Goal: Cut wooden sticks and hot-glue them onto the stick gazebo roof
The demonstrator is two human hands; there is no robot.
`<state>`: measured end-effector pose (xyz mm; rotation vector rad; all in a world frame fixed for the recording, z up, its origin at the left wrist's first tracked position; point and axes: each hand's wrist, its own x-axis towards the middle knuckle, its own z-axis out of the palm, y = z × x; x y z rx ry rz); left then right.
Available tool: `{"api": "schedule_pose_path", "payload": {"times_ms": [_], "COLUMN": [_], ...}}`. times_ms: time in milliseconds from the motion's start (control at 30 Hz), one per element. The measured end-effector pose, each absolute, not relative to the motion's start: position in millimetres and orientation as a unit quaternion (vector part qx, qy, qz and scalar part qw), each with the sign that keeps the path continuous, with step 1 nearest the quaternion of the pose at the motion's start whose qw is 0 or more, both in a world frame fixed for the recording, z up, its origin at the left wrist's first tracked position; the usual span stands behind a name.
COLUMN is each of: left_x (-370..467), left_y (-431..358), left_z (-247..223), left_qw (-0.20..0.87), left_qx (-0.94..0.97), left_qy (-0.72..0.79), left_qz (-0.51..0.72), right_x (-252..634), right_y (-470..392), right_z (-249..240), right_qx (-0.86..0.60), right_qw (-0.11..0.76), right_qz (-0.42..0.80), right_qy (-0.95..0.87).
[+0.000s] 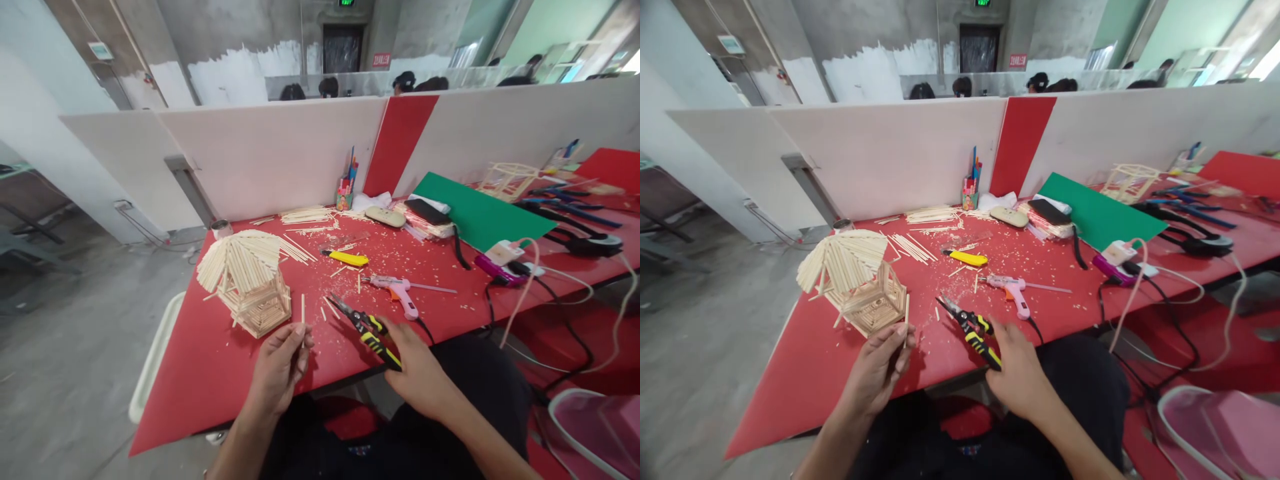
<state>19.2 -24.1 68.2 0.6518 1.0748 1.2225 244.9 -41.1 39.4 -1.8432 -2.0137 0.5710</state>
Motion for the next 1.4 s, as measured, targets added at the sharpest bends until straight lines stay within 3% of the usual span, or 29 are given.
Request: {"api": "schedule_pose_path", "payload": {"times_ms": [100, 367, 433, 500, 567, 633, 733, 867, 1133, 1400], "left_x": [22.5, 12.6, 7.3, 2.1, -3.1, -8.9, -19.1, -32.6, -46.7, -50.8], "left_y": [-23.3, -27.6, -28.7, -29.3, -29.9, -30.7, -32.2, -32.7, -26.2, -23.0], "left_z": [74.9, 89.2, 91.2, 94.9, 100.7, 107.7, 116.7, 120.0, 118.2, 120.6], "left_qw": [0.621, 0.562, 0.547, 0.541, 0.535, 0.528, 0.53, 0.545, 0.54, 0.486], "left_qx": [0.298, 0.315, 0.324, 0.334, 0.352, 0.376, 0.406, 0.411, 0.277, 0.342], "left_qy": [0.479, 0.487, 0.488, 0.492, 0.498, 0.5, 0.484, 0.474, 0.464, 0.504], "left_qz": [0.544, 0.59, 0.598, 0.594, 0.585, 0.575, 0.566, 0.557, 0.645, 0.627], "right_x": [235.5, 218.2, 217.1, 212.7, 203.1, 189.0, 165.3, 142.1, 120.6, 78.8], "right_y": [-47.0, -21.6, -10.8, 0.4, 11.1, 22.2, 41.8, 67.0, 103.2, 128.8], "right_z": [44.1, 32.2, 35.7, 53.8, 86.0, 123.8, 167.9, 187.7, 228.5, 252.3], "right_qx": [-0.622, -0.677, -0.637, -0.561, -0.45, -0.332, -0.21, -0.118, -0.08, -0.002], "right_qw": [0.239, 0.1, 0.138, 0.237, 0.355, 0.395, 0.354, 0.287, 0.213, 0.122], "right_qz": [0.254, 0.041, 0.031, 0.025, 0.021, 0.017, 0.006, 0.04, -0.023, -0.026], "right_qy": [-0.701, -0.728, -0.758, -0.793, -0.82, -0.856, -0.911, -0.95, -0.973, -0.992]}}
